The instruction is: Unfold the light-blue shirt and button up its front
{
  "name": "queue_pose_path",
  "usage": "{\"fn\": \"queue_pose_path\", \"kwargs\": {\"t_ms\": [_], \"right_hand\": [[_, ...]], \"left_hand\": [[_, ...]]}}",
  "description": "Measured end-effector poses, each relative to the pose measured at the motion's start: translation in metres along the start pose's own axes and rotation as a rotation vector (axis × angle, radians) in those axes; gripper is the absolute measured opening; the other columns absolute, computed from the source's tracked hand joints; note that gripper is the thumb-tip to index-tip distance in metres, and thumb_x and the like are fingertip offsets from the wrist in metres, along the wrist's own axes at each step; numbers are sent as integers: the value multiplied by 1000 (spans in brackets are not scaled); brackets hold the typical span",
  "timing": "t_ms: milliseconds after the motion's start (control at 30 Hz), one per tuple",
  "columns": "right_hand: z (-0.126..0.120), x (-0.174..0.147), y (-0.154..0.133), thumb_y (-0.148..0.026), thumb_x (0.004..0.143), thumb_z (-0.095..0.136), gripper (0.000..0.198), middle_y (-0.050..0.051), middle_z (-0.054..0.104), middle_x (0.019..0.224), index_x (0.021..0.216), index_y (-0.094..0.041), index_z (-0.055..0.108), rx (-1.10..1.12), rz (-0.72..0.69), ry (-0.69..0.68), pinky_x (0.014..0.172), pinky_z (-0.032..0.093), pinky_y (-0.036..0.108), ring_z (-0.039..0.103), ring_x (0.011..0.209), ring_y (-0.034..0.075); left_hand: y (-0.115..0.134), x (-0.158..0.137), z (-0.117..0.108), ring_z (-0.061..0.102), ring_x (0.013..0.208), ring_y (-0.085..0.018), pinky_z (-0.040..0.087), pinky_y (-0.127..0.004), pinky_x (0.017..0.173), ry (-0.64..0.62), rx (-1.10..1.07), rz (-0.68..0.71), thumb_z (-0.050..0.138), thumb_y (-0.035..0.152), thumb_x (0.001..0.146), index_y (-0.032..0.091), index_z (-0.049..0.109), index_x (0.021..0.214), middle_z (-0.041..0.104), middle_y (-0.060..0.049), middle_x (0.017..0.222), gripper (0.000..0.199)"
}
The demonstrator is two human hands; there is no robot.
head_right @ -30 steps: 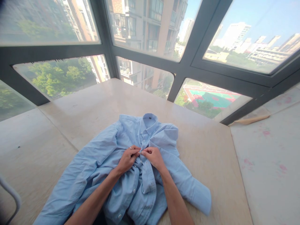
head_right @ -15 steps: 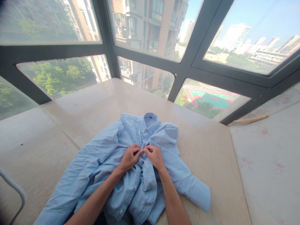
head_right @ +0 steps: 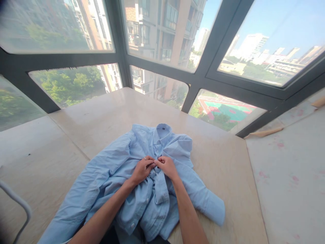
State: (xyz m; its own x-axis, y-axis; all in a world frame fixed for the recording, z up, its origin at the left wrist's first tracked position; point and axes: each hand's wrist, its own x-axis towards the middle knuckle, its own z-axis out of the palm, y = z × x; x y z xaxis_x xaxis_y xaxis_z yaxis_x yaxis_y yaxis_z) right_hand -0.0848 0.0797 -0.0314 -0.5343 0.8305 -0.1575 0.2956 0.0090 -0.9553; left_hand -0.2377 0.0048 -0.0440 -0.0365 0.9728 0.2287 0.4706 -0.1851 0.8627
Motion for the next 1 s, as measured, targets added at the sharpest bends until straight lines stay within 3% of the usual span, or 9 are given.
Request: {"fn": "queue_pose_path", "kwargs": {"t_ms": [100,267,400,500,600,800,1000], "right_hand": [[-1,1,-2,-46,72,63,33,-3,49,54,62,-16,54,-32,-8,-39,53,36,21,45,54,10],[-2,2,-2,-37,72,58,29,-4,41,50,54,-16,47,-182,-41,-26,48,23,20,34,51,8],[-8,4,-5,-38,74,58,30,-4,42,52,56,-15,52,-208,-31,-117,49,23,21,35,53,8],[-9,5,-7,-38,73,59,34,-4,33,51,52,-16,44,-251,-42,-145,50,19,21,30,53,8],[-4,4,-7,-35,72,57,36,-4,26,52,50,-17,36,-303,-65,-83,51,17,23,27,54,8],[7,-2,-2,-34,71,55,32,-3,26,55,52,-17,36,-300,-81,77,53,18,25,28,56,10],[-8,-6,-7,-46,78,55,38,-3,33,55,56,-18,43,-102,-33,-129,54,23,24,30,55,9]], "left_hand": [[-2,0,1,61,87,-14,46,-24,81,12,-18,1,55,15,90,15,72,85,66,-6,93,18],[-5,-2,5,61,86,-15,47,-25,82,90,50,-2,54,7,87,14,71,85,67,-7,93,19],[-4,-5,5,62,85,-15,47,-25,80,121,114,2,50,5,87,14,70,87,67,-7,92,22],[-3,-4,4,62,86,-15,47,-25,81,137,117,8,49,5,88,15,71,87,67,-7,93,24],[-3,-3,3,62,86,-14,47,-24,80,150,103,3,48,4,88,15,71,87,68,-6,93,25],[-2,-2,4,61,86,-15,46,-25,82,168,94,-17,52,8,89,16,70,86,67,-5,92,20],[-1,-2,3,59,85,-16,43,-26,81,184,75,-24,54,13,91,15,68,85,67,-5,88,14]]}}
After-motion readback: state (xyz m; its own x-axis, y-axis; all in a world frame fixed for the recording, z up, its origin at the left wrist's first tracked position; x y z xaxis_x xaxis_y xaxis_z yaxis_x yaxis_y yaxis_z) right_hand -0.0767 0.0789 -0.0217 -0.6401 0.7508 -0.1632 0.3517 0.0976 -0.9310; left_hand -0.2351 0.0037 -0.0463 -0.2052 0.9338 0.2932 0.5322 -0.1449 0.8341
